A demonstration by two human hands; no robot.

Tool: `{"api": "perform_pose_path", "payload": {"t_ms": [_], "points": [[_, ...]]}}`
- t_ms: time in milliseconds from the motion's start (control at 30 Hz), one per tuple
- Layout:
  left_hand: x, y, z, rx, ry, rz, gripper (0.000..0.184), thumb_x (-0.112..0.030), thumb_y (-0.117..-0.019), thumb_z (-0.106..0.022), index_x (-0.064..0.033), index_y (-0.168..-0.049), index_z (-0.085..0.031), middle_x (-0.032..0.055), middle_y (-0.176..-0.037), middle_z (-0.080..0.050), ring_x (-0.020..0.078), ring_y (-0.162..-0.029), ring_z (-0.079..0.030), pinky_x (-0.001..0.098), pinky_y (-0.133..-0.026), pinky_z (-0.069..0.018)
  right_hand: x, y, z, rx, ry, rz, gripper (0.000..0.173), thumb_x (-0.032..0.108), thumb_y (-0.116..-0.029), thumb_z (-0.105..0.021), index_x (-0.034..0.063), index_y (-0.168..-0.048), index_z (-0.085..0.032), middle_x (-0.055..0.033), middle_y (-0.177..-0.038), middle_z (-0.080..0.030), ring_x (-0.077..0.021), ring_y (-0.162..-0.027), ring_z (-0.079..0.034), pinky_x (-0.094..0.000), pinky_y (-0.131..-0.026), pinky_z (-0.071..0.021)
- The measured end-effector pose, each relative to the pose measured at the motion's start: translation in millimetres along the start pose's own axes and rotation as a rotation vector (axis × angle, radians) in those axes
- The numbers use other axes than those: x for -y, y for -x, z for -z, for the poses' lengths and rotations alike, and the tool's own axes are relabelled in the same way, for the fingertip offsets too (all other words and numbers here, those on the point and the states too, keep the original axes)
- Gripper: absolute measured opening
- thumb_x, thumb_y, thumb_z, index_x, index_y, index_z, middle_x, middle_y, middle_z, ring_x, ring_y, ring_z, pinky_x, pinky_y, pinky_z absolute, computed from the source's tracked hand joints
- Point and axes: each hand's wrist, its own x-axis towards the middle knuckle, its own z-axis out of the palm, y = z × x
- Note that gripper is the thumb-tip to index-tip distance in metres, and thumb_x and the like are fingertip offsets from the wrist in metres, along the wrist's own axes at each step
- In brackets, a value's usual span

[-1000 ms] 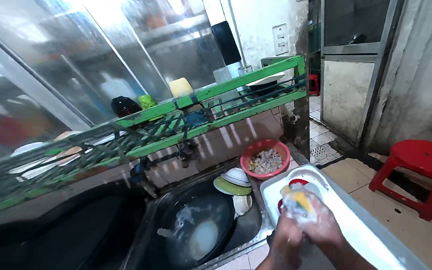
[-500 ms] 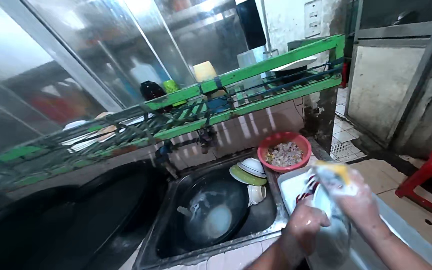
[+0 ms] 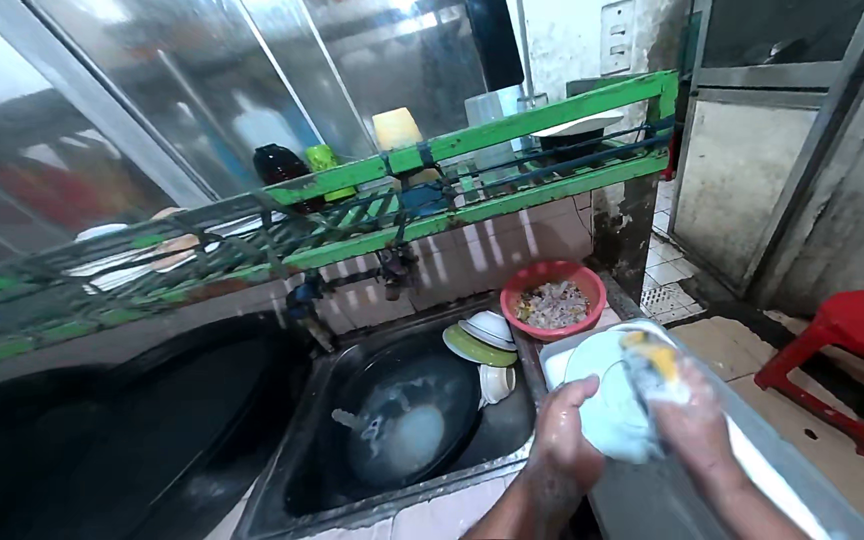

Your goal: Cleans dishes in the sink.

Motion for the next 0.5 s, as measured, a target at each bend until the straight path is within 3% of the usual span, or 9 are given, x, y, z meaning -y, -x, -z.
{"api": "perform_pose_path", "payload": {"t_ms": [33, 100, 167, 233, 267, 400, 433, 500], "points": [[5, -5, 1, 0.048, 0.063, -0.02, 0.031, -0.02, -0.1086, -0.043, 0.0005, -0.125, -0.059, 0.018, -0.11, -0.07, 0.0275, -0.102, -0.07, 0.0465, -0.09, -0.0589, -3, 14, -17, -0.043, -0.054, 0.203, 0.05, 0.032, -0.0901, -0.071, -0.0005, -0.128, -0.068, -0.0195, -0.128, -0.069, -0.0305, -0.124, -0.064, -0.0498, -0.106, -0.0509], [6, -10, 1, 0.063, 0.175, -0.059, 0.04, -0.031, -0.1109, -0.037, -0.0024, -0.128, -0.058, 0.0169, -0.112, -0.07, 0.0272, -0.105, -0.069, 0.0464, -0.092, -0.0578, -16, 21, -40, -0.093, -0.163, 0.483, 0.046, 0.038, -0.0902, -0.071, 0.0051, -0.123, -0.069, -0.014, -0.133, -0.068, -0.0252, -0.133, -0.059, -0.0456, -0.114, -0.0462], [0, -6, 2, 0.034, 0.255, -0.077, 0.041, -0.032, -0.111, -0.036, -0.0026, -0.132, -0.055, 0.0199, -0.116, -0.068, 0.0312, -0.107, -0.069, 0.0509, -0.093, -0.0577, -25, 13, -30, -0.064, -0.081, 0.316, 0.056, 0.031, -0.0871, -0.071, -0.0029, -0.131, -0.064, -0.0204, -0.134, -0.065, -0.0319, -0.13, -0.059, -0.0501, -0.112, -0.0465], [0, -2, 9, 0.078, 0.265, -0.103, 0.04, -0.029, -0.1112, -0.037, -0.0014, -0.135, -0.053, 0.022, -0.121, -0.067, 0.0335, -0.112, -0.067, 0.0536, -0.096, -0.0561, -24, -4, -10, -0.033, 0.03, 0.011, 0.062, 0.028, -0.0929, -0.07, -0.0062, -0.142, -0.054, -0.0279, -0.135, -0.062, -0.0408, -0.127, -0.06, -0.0579, -0.109, -0.046], [4, -1, 12, 0.108, 0.222, -0.124, 0.041, -0.028, -0.1113, -0.037, 0.0002, -0.136, -0.053, 0.0222, -0.122, -0.067, 0.0328, -0.113, -0.067, 0.0524, -0.097, -0.0558, -23, -9, -7, -0.033, 0.065, -0.027, 0.061, 0.031, -0.0947, -0.069, -0.0043, -0.142, -0.054, -0.0268, -0.136, -0.062, -0.0406, -0.127, -0.061, -0.0587, -0.108, -0.0461], [16, 8, 9, 0.051, -0.18, -0.202, 0.043, -0.03, -0.1116, -0.037, 0.002, -0.127, -0.061, 0.0145, -0.113, -0.071, 0.0207, -0.105, -0.069, 0.0408, -0.093, -0.0578, 9, 10, -23, 0.008, 0.016, 0.257, 0.051, 0.035, -0.0892, -0.069, 0.0031, -0.129, -0.068, -0.0165, -0.134, -0.067, -0.0313, -0.127, -0.062, -0.0517, -0.107, -0.0504], [16, 13, 10, 0.065, -0.224, -0.211, 0.044, -0.03, -0.1118, -0.036, 0.002, -0.128, -0.061, 0.014, -0.114, -0.07, 0.0198, -0.105, -0.069, 0.0402, -0.094, -0.0572, 15, 8, -24, 0.038, -0.009, 0.242, 0.052, 0.036, -0.0876, -0.07, 0.0039, -0.129, -0.068, -0.0155, -0.134, -0.067, -0.0299, -0.128, -0.062, -0.051, -0.109, -0.0492], [12, 19, 14, 0.153, -0.248, -0.248, 0.046, -0.031, -0.1113, -0.037, 0.0048, -0.133, -0.057, 0.0177, -0.119, -0.07, 0.0236, -0.109, -0.069, 0.0433, -0.098, -0.0576, 17, -11, -11, 0.088, -0.088, -0.01, 0.054, 0.025, -0.088, -0.074, -0.0005, -0.135, -0.062, -0.0224, -0.131, -0.065, -0.0351, -0.124, -0.062, -0.0564, -0.106, -0.0484]]}}
